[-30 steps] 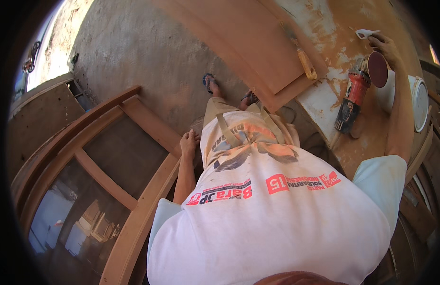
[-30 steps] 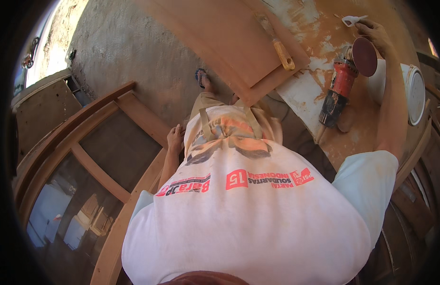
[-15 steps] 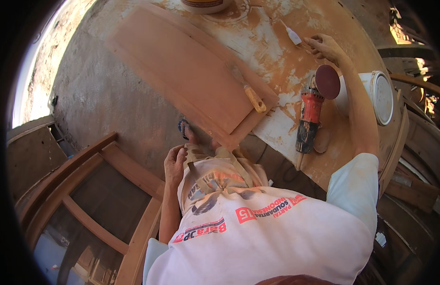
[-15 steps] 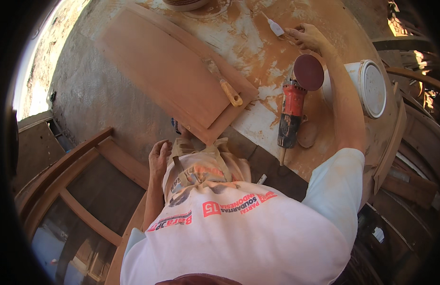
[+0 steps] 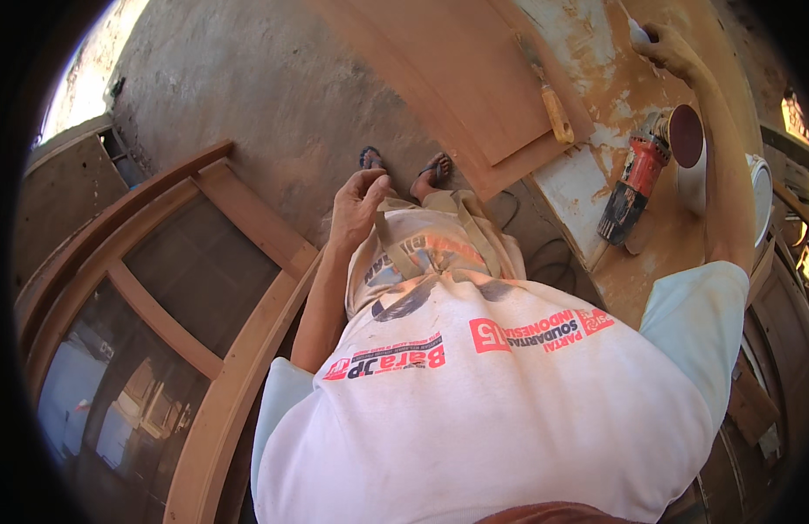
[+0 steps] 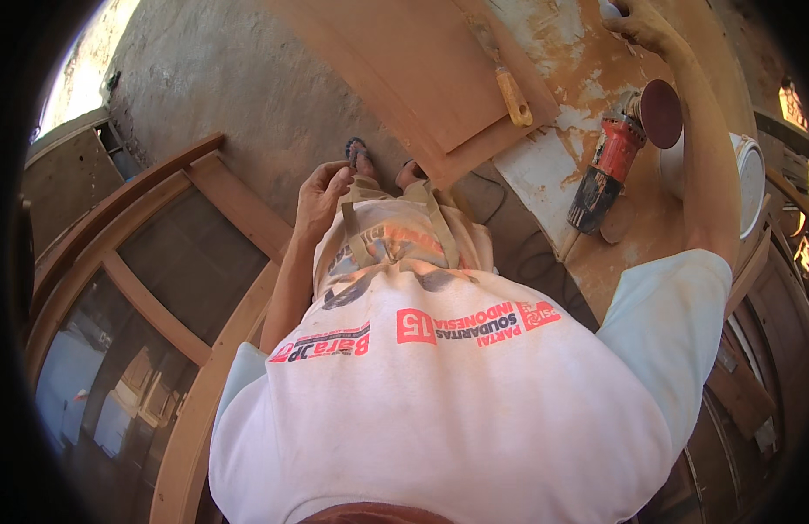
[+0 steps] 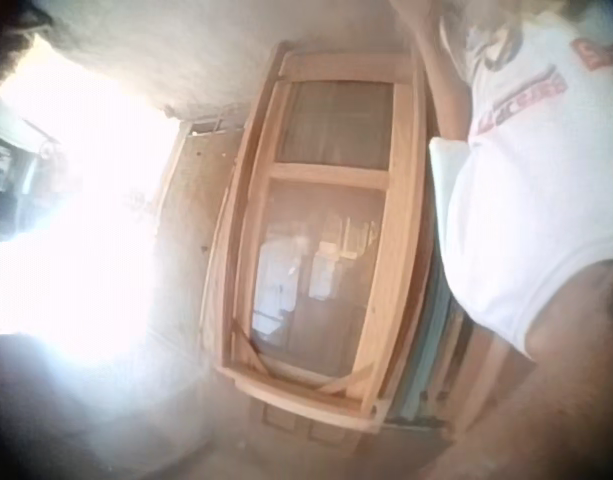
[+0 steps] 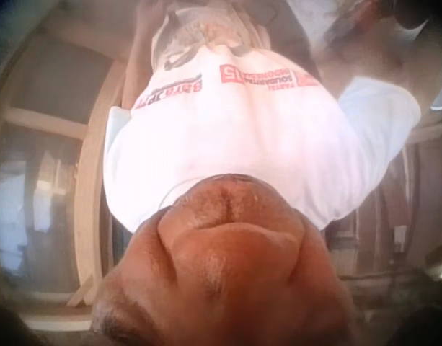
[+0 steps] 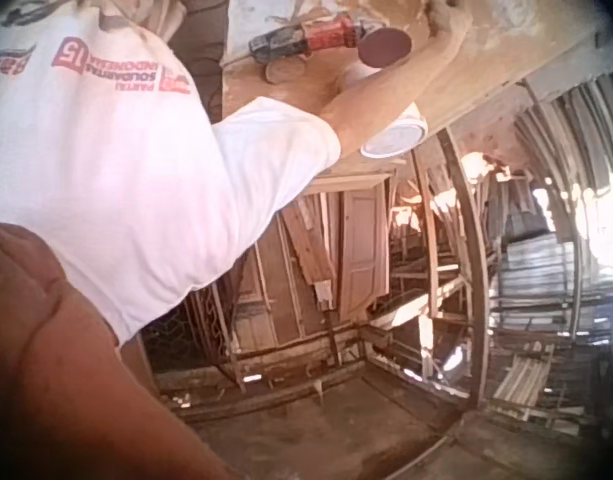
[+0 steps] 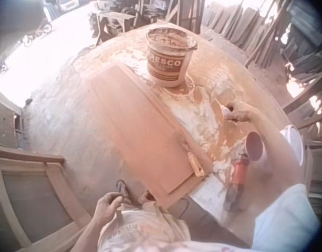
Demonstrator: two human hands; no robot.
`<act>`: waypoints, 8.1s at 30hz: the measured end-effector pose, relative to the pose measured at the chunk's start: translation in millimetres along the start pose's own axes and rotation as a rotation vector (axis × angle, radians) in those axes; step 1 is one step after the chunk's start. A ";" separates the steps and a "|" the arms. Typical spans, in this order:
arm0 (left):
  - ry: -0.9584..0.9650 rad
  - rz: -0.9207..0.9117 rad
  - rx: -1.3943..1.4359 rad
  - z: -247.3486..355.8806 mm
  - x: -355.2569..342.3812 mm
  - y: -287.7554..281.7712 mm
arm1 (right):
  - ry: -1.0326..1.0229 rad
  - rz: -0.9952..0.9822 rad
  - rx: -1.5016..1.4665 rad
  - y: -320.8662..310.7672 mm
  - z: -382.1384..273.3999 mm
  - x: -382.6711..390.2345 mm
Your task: The person applies adhesive from a tube into holes on a wooden panel, uses a putty knife to spread filler across the surface, and lifts the panel to handle it.
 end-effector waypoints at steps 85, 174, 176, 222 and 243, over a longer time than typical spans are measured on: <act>-0.460 0.485 0.484 -401.3 97.9 -56.6 | -0.241 0.461 -0.616 175.6 -246.6 253.3; -0.429 0.507 0.531 -358.9 62.9 -133.8 | -0.267 0.383 -0.744 174.2 -266.5 135.8; -0.420 0.500 0.550 -355.0 61.8 -134.1 | -0.265 0.373 -0.730 175.2 -265.3 135.3; -0.433 0.482 0.423 -310.4 1.6 -193.8 | -0.215 0.322 -0.855 165.1 -298.7 59.7; -0.470 0.429 0.352 -311.4 -34.8 -201.3 | -0.199 0.308 -0.750 167.7 -300.3 54.5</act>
Point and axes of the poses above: each hand's wrist, its own x-axis away from the middle knuckle, its own y-axis out of the palm, z = x × y, the point moved 10 cm from there along -x, towards the middle knuckle, and after that the axes turned 5 degrees about -y, right-handed, at the moved point
